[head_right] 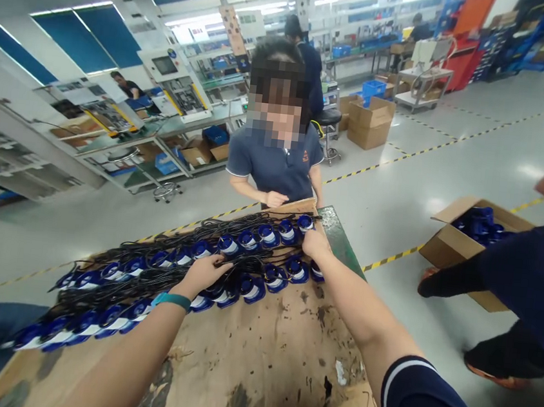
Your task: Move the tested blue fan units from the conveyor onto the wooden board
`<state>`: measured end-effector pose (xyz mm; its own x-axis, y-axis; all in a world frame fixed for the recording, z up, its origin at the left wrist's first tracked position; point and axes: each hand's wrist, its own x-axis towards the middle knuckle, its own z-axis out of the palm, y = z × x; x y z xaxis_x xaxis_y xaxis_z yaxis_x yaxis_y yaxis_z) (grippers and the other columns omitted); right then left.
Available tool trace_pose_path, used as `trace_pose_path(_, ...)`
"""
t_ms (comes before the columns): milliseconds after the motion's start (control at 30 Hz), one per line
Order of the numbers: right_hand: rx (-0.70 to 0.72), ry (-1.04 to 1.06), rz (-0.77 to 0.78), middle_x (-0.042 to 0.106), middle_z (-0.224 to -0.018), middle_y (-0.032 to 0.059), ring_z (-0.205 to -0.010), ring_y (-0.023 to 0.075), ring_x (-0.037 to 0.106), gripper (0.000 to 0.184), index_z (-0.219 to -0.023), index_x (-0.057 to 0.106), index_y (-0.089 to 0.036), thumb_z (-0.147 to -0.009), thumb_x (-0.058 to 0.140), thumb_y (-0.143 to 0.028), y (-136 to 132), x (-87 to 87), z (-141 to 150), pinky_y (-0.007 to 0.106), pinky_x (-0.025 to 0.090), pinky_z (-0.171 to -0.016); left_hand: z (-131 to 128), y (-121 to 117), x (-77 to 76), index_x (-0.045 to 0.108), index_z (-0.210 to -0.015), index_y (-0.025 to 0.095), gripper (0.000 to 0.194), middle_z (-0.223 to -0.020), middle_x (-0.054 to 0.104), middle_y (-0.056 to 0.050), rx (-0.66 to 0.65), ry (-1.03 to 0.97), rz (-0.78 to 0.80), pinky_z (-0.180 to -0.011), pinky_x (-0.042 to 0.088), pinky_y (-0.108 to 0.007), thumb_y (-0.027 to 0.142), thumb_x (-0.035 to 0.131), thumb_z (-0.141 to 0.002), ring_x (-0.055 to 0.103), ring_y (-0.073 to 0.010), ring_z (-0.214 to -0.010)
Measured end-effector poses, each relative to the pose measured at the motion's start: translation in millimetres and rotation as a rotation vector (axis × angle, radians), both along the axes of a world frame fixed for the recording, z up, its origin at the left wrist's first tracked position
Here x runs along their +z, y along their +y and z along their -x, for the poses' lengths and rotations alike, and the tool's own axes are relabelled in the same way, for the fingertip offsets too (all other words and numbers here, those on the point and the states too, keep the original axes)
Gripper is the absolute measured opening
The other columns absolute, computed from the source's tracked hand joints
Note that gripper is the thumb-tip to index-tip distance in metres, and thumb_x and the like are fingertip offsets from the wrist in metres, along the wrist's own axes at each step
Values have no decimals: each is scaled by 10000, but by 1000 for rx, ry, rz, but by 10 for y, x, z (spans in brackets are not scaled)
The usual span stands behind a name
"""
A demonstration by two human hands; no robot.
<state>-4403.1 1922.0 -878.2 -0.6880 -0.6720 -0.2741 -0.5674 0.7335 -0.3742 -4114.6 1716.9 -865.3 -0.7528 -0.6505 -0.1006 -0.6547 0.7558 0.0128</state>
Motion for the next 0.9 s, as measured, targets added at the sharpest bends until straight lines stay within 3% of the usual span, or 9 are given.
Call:
trace_pose_path(100, 14, 32, 29, 731, -1125, 165, -1048, 272, 695, 255, -1047, 758, -154, -939, 593, -315, 53, -22, -18, 345, 538, -893, -161, -127, 60, 723, -1107, 218, 544, -1117, 732, -121, 4, -18, 70, -935, 472, -390, 637, 425, -932, 607, -310, -1134)
trace_pose_path(233, 59, 111, 90, 729, -1130, 148, -1121, 294, 658, 292, -1085, 741, -184, -965, 549, -368, 168, 56, -165, 415, 489, -974, -470, -300, 118, 720, -1071, 183, 483, -1099, 713, -165, 55, -104, 137, -931, 456, -466, 443, 322, -987, 586, -349, -1161)
trace_pose_path(367, 170, 148, 106, 725, -1155, 160, -1161, 300, 638, 287, -1047, 758, -183, -989, 514, -324, 214, 118, -288, 441, 423, -1047, -646, -351, 104, 708, -1012, 156, 443, -1001, 689, -184, 7, -150, 143, -857, 475, -421, 390, 334, -974, 609, -348, -1078)
trace_pose_path(500, 212, 122, 38, 746, -1037, 190, -1088, 311, 671, 226, -929, 784, -146, -946, 572, -224, 110, 101, -280, 439, 419, -1044, -639, -359, 34, 679, -1042, 139, 476, -989, 678, -193, 4, -133, 175, -874, 476, -402, 424, 302, -987, 616, -340, -1042)
trace_pose_path(633, 168, 101, 24, 741, -1041, 191, -1059, 302, 678, 338, -989, 774, -139, -990, 553, -395, 62, 108, -280, 406, 465, -975, -623, -451, -57, 682, -888, 146, 501, -906, 700, -162, 71, -118, 137, -846, 493, -352, 450, 298, -989, 661, -282, -907)
trace_pose_path(700, 150, 122, 93, 724, -1132, 169, -1133, 286, 645, 467, -1096, 750, -170, -1031, 442, -515, 183, 121, -332, 405, 455, -992, -629, -475, -76, 687, -869, 147, 516, -885, 707, -145, 90, -113, 102, -834, 500, -338, 470, 303, -988, 670, -270, -886)
trace_pose_path(767, 151, 185, 245, 665, -1291, 151, -1235, 274, 581, 537, -1237, 694, -208, -1032, 382, -595, 418, 115, -414, 424, 423, -1040, -630, -417, -64, 686, -1025, 107, 558, -977, 702, -175, 112, -92, 111, -872, 498, -366, 520, 314, -979, 659, -304, -980)
trace_pose_path(833, 183, 266, 388, 539, -1466, 163, -1340, 304, 487, 639, -1379, 604, -223, -961, 472, -688, 707, 71, -503, 481, 369, -1100, -614, -239, -35, 631, -1191, 51, 655, -1112, 656, -239, 158, -11, 209, -905, 488, -434, 572, 298, -975, 613, -368, -1089)
trace_pose_path(900, 245, 315, 403, 374, -1587, 201, -1425, 370, 370, 880, -1492, 494, -212, -822, 619, -769, 959, -12, -567, 566, 298, -1141, -567, 51, -24, 584, -1271, 26, 716, -1212, 603, -275, 112, 114, 300, -926, 476, -481, 613, 302, -973, 565, -402, -1155)
